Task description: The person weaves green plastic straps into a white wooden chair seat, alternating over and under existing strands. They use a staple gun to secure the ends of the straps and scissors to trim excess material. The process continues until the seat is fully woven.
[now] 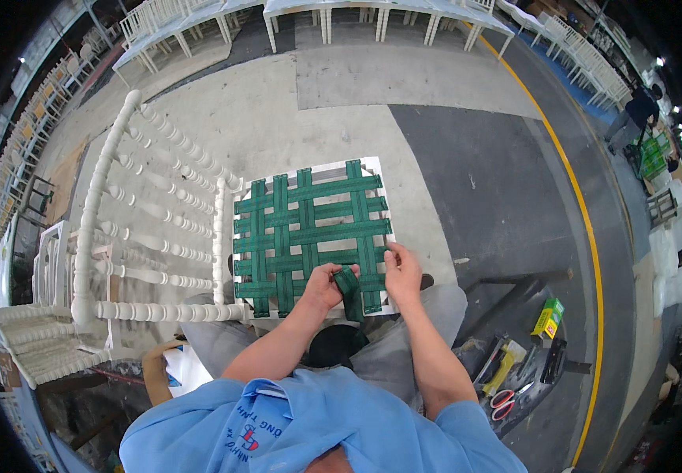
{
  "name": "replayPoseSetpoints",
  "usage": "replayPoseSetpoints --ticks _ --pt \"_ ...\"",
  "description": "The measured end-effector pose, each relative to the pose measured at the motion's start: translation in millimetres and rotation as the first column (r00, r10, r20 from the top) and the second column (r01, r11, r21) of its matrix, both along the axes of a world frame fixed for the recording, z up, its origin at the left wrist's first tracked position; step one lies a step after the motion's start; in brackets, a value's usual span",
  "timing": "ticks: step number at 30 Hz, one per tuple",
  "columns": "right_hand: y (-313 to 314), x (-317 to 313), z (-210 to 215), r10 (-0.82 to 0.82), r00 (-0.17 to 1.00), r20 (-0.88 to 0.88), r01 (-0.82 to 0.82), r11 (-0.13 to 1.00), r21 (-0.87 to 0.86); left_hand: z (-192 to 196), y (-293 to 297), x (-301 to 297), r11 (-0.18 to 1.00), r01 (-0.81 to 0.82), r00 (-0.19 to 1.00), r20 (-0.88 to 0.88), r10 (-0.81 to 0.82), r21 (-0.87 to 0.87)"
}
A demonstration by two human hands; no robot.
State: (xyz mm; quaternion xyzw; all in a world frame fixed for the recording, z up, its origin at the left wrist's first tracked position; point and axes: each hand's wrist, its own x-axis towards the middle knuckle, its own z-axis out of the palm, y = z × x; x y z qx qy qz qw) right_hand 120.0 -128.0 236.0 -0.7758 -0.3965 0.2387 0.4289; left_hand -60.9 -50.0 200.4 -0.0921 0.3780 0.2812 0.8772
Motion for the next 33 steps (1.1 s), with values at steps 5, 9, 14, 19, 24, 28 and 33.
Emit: replayPoseSetpoints --ticks 5,9,14,19,24,28,33 --pt "50.2 3.1 -22.0 0.267 0.963 0.03 -0.257 0.947 -0.194 -14.7 -6.2 17.4 0.997 -0.071 0.989 0.132 0.071 -0.003" --pt "111.5 -30.1 -5.5 0.46 0.872 -0.168 -0.406 0.486 -0.774 -24.4 -9.2 4.0 0.991 -0.108 0.99 0.102 0.1 0.076" --pt "134.8 -27.1 -12.5 0.345 0.882 -0.321 -0.452 0.423 -0.786 -22.2 -6.4 9.7 0.997 -0.071 0.995 0.075 0.068 0.035" --pt "127.7 -21.8 -12.6 0.087 0.831 -0.55 -0.469 0.643 -0.606 -17.3 -2.3 2.7 0.997 -0.062 0.988 0.141 0.056 0.045" --pt "83.9 -25.8 -31.8 0.077 0.785 -0.615 -0.307 0.91 -0.279 15.3 -27.7 -16.3 0.9 0.315 0.937 -0.25 -0.244 0.302" --pt "108.3 -32.9 -17.2 0.218 0.85 -0.479 -0.269 0.962 -0.039 -4.5 -39.9 -42.8 0.624 0.535 0.657 -0.745 0.116 0.569" --pt "145.9 -10.5 -21.1 0.32 0.945 0.059 -0.313 0.943 -0.109 38.5 34.8 -8.0 0.881 0.117 0.964 -0.265 0.011 0.459"
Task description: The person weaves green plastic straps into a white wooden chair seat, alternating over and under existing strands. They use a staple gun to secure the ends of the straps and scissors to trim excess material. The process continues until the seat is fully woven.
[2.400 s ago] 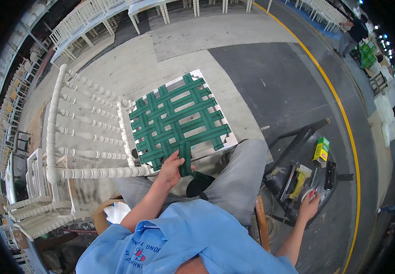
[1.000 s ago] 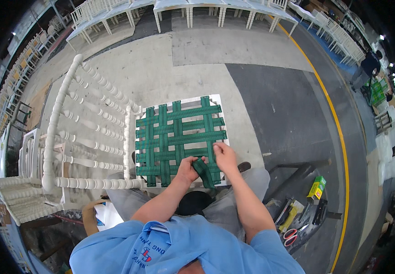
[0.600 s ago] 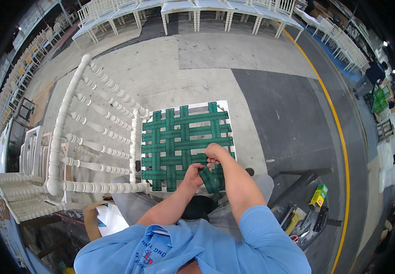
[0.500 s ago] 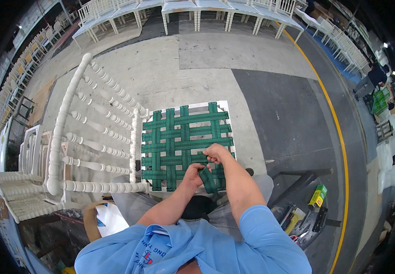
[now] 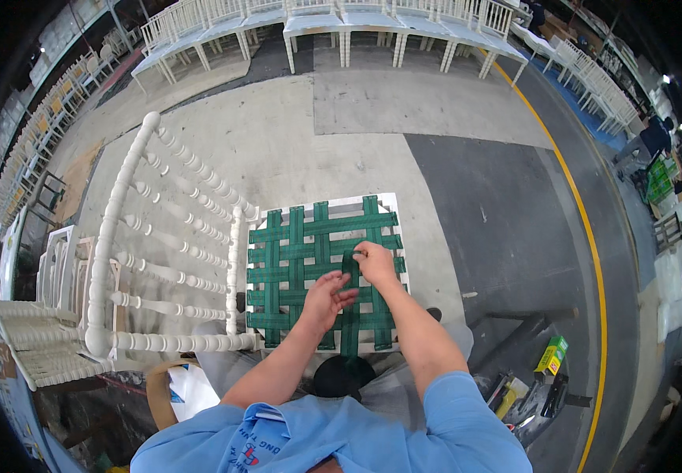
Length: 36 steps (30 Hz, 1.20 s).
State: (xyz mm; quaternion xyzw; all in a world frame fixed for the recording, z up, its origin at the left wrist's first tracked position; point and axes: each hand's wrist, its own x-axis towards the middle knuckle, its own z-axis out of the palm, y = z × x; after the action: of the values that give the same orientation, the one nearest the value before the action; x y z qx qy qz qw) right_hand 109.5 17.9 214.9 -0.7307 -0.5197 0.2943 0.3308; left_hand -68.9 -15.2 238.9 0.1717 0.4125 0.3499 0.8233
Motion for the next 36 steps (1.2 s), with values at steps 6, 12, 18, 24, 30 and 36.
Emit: replayPoseSetpoints --ticks 6,12,18,24,30,36 --pt "27.8 -3.7 -5.5 0.097 0.947 0.307 -0.113 0.993 0.034 -24.6 58.7 28.7 0.964 -0.157 0.947 0.243 0.209 -0.216" --pt "33.6 13.7 -17.3 0.053 0.981 0.189 -0.077 0.99 0.121 -42.4 83.1 56.2 0.911 -0.236 0.896 0.288 0.338 -0.338" --pt "61.2 20.6 -13.7 0.053 0.971 0.233 -0.068 0.996 0.057 -52.5 91.5 63.0 0.888 -0.264 0.849 0.346 0.399 -0.377" --pt "82.1 18.9 -29.2 0.053 0.963 0.264 -0.048 0.999 -0.023 -34.8 84.5 47.2 0.948 -0.123 0.957 0.219 0.192 -0.294" --pt "99.6 17.1 -13.5 -0.084 0.946 -0.314 0.062 0.995 -0.079 -35.2 -47.6 -47.1 0.861 0.506 0.697 -0.614 -0.369 0.057" --pt "83.0 10.3 7.0 -0.095 0.907 -0.41 0.068 0.995 -0.079 7.9 -83.8 -42.0 0.858 0.462 0.867 -0.319 -0.384 0.223"
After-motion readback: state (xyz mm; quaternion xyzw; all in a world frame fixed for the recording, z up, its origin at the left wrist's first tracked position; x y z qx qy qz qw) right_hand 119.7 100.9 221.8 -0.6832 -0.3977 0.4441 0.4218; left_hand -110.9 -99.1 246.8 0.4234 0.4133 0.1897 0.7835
